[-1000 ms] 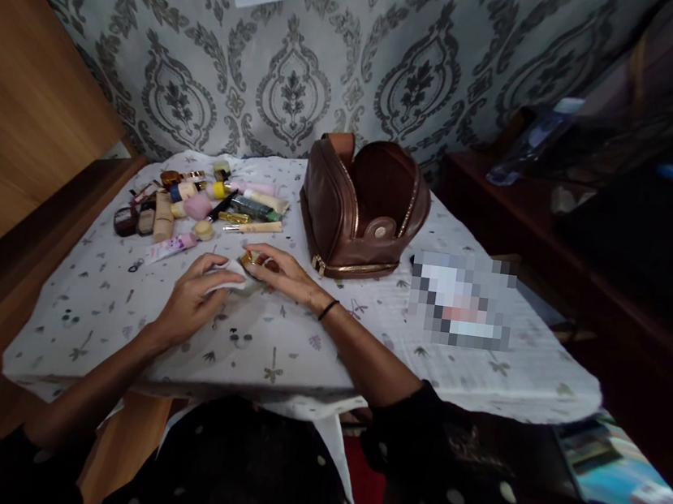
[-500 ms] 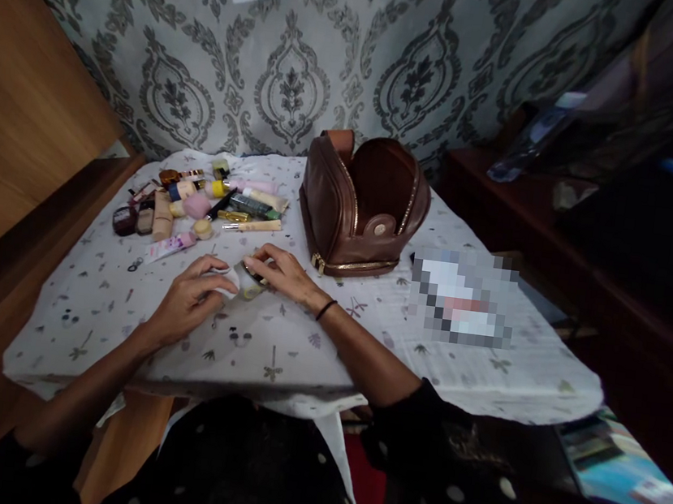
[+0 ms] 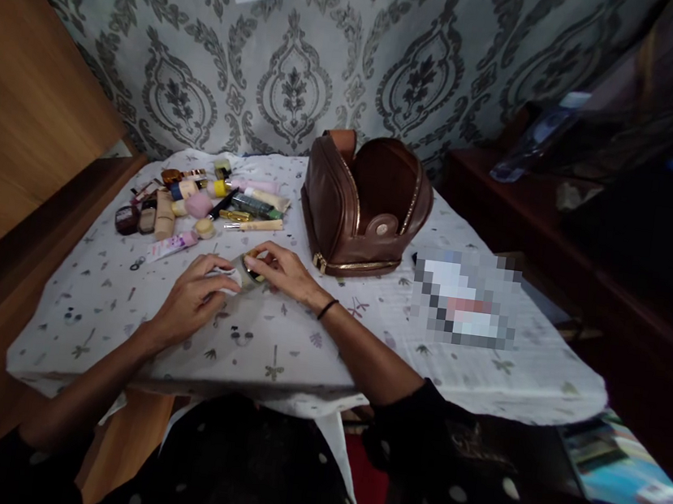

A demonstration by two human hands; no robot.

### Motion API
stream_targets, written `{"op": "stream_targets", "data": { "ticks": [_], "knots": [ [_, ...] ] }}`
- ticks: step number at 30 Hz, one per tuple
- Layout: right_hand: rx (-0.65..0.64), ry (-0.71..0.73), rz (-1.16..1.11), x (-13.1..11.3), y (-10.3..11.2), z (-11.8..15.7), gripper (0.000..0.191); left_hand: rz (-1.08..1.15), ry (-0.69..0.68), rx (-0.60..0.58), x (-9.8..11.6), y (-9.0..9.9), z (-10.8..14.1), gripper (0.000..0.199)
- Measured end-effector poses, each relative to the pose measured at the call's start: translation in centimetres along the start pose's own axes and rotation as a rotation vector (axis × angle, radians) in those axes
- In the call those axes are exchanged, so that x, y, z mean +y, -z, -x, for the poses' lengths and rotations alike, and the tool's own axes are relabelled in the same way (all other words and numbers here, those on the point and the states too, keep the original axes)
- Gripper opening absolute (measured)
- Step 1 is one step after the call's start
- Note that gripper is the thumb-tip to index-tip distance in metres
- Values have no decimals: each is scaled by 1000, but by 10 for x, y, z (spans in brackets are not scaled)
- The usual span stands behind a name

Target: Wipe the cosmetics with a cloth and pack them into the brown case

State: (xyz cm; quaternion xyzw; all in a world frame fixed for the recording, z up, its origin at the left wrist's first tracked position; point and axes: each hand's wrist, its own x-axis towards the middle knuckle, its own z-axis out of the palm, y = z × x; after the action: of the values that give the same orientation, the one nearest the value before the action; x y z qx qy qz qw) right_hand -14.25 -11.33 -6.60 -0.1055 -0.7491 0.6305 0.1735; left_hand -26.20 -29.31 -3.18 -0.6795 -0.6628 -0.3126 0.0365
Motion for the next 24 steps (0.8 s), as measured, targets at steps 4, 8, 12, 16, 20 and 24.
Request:
{"op": "stream_targets", "data": {
  "ticks": [4,8,12,16,20,24],
  "knots": [
    [1,25,33,0,2,0,49,-7,21,-15,-2,1,2,33],
    [-41,58,-7,2,3,2,58,6,52,25,-3,-4,1,37],
    [-11,57,-14,3,0,2,51,17,42,44,0,-6,-1,39],
    [37,35,63,0,-2,3,43,11,-2,11,2,-3,-1,34],
    [26,1,28,-3,-1,3,45,5,-21,-6,0,0,0,31],
    [-65,27,-26,-1,3,3,50,14,17,29,-1,-3,1,33]
  ]
}}
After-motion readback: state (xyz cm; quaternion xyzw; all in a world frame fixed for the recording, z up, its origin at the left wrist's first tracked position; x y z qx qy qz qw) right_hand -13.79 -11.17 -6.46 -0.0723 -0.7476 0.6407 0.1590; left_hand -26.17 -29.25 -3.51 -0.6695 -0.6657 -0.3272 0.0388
